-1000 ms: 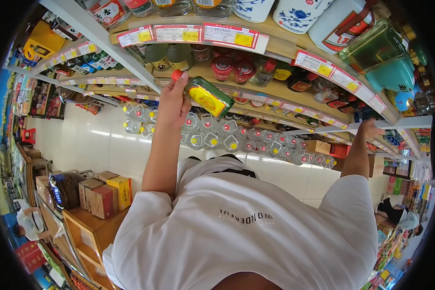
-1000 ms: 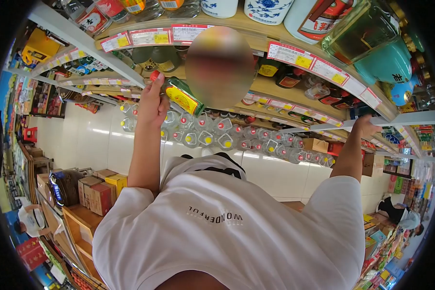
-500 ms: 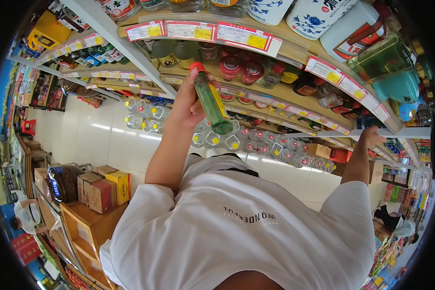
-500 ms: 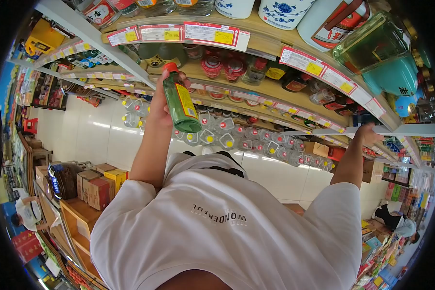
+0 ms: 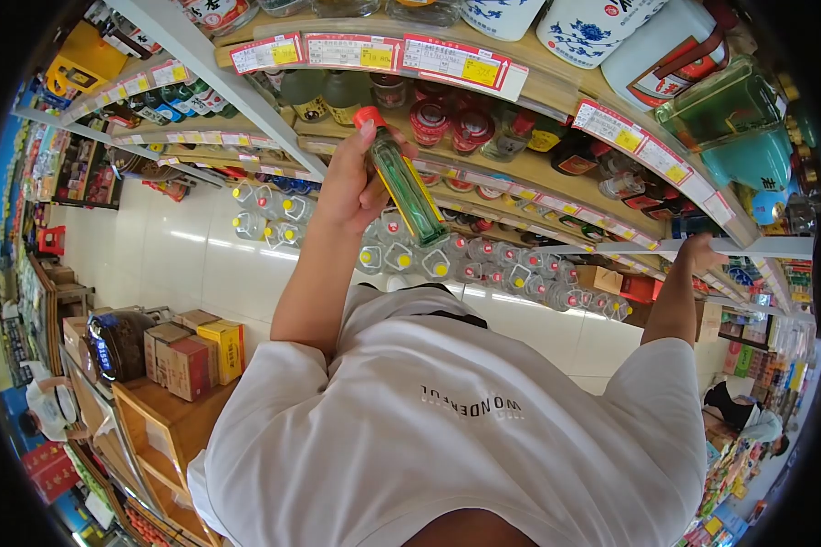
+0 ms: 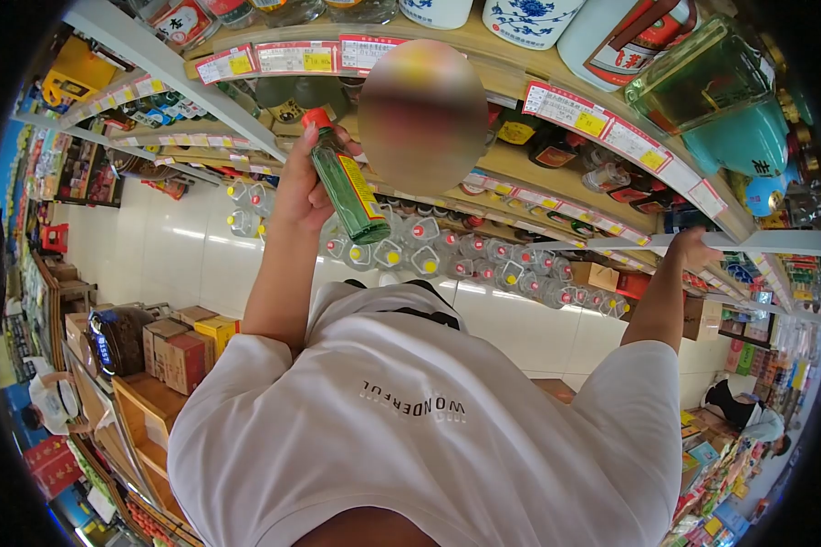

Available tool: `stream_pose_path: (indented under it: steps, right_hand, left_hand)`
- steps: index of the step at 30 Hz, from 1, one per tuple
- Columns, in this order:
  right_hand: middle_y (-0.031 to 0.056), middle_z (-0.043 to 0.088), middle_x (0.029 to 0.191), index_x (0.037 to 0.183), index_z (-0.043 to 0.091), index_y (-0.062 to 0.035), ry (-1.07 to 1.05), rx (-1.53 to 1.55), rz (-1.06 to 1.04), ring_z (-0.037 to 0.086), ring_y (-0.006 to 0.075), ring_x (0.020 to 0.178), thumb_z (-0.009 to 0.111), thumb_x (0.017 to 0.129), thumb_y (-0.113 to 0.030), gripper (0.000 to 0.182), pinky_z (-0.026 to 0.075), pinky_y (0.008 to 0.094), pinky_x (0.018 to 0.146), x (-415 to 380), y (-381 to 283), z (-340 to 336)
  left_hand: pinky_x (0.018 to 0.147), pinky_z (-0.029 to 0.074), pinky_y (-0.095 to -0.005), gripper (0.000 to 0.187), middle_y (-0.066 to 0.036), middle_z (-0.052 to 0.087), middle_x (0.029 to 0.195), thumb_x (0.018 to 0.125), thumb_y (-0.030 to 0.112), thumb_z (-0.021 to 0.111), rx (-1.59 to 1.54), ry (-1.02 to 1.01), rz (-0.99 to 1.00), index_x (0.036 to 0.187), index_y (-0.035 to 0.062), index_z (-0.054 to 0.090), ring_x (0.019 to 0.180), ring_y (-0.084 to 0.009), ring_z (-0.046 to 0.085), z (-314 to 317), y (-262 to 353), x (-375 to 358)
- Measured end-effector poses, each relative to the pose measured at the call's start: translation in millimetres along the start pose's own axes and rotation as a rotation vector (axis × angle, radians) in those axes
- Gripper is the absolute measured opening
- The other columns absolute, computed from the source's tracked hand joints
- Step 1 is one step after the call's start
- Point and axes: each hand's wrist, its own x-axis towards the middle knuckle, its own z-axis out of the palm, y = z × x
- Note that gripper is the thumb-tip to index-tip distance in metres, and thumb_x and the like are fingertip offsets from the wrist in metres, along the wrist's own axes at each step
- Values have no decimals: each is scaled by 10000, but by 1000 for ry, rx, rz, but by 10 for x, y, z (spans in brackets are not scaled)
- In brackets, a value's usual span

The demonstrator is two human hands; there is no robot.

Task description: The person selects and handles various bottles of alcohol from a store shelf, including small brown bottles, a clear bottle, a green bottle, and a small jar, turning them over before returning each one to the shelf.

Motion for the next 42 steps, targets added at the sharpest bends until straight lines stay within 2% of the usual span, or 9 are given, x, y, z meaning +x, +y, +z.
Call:
stream_pose_path:
  steps: [11, 14, 20, 29, 32, 35, 38, 39, 42]
  right_hand:
    - [328, 570, 1078, 1233, 291, 35, -26, -36, 48, 580, 492, 960, 599, 757, -360, 691, 443, 570, 844, -51, -86, -55]
    - [324, 572, 1080, 1232, 291, 36, -12, -38, 51, 580, 493, 958, 604, 751, -350, 692, 447, 568, 845, -30, -66, -22]
    - [315, 582, 1054, 1211, 307, 30, 30, -59, 35, 589, 492, 935, 621, 739, -339, 676, 455, 571, 826, -31, -52, -3]
    - [305, 580, 1057, 1210, 288, 17, 37, 18, 7, 596, 482, 926, 608, 745, -321, 658, 455, 573, 823, -13, 5, 33]
    - [307, 581, 1058, 1211, 288, 11, 21, 3, 31, 596, 482, 925, 608, 750, -321, 652, 457, 569, 822, -62, -76, -21]
    - [301, 584, 1052, 1205, 293, 8, 22, -16, 39, 599, 481, 923, 612, 756, -328, 645, 461, 563, 822, -33, -46, 0]
    - [291, 590, 1035, 1186, 307, 5, 52, -52, 18, 602, 479, 920, 617, 758, -335, 628, 466, 558, 820, 53, 94, 137]
    - [288, 592, 1030, 1178, 312, 4, 52, -69, 18, 603, 478, 919, 620, 757, -336, 622, 467, 557, 818, 42, 72, 111]
    - [268, 605, 1001, 1138, 346, -4, 67, -95, 34, 611, 462, 904, 634, 738, -331, 591, 467, 549, 806, 33, 33, 83]
  left_hand:
    - [303, 259, -172, 354, -161, 679, 871, 954, 331, 505, 150, 3, 86, 987, -12, 586, 332, -28, 358, 67, 0, -53]
    - [321, 303, -161, 433, -167, 674, 884, 889, 411, 579, 263, 17, 106, 1020, -1, 583, 398, -52, 465, 72, 6, -79]
    - [340, 320, -151, 440, -179, 669, 899, 873, 395, 602, 390, -1, 173, 1022, -19, 575, 578, -98, 608, 116, 36, -123]
    - [367, 307, -161, 294, -151, 680, 921, 914, 277, 568, 478, -70, 274, 1002, -1, 602, 484, -43, 499, 183, 61, -168]
    - [362, 297, -156, 350, -162, 680, 917, 910, 329, 566, 401, 0, 274, 1012, -4, 600, 469, -43, 490, 183, 42, -155]
    - [434, 401, -186, 383, -117, 656, 915, 903, 388, 559, 254, -86, 245, 1010, 21, 579, 566, -80, 546, 5, 4, -82]
    - [594, 511, -264, 367, -59, 596, 900, 898, 419, 554, -116, 6, 134, 985, 63, 546, 709, -130, 585, 175, -42, -70]
    - [760, 529, -347, 311, -31, 540, 886, 893, 399, 553, -300, -152, 21, 953, 96, 516, 811, -170, 586, 49, -45, -24]
    - [792, 536, -355, 282, -34, 549, 875, 887, 374, 544, -627, -364, -81, 940, 97, 522, 791, -173, 593, -99, -147, 119]
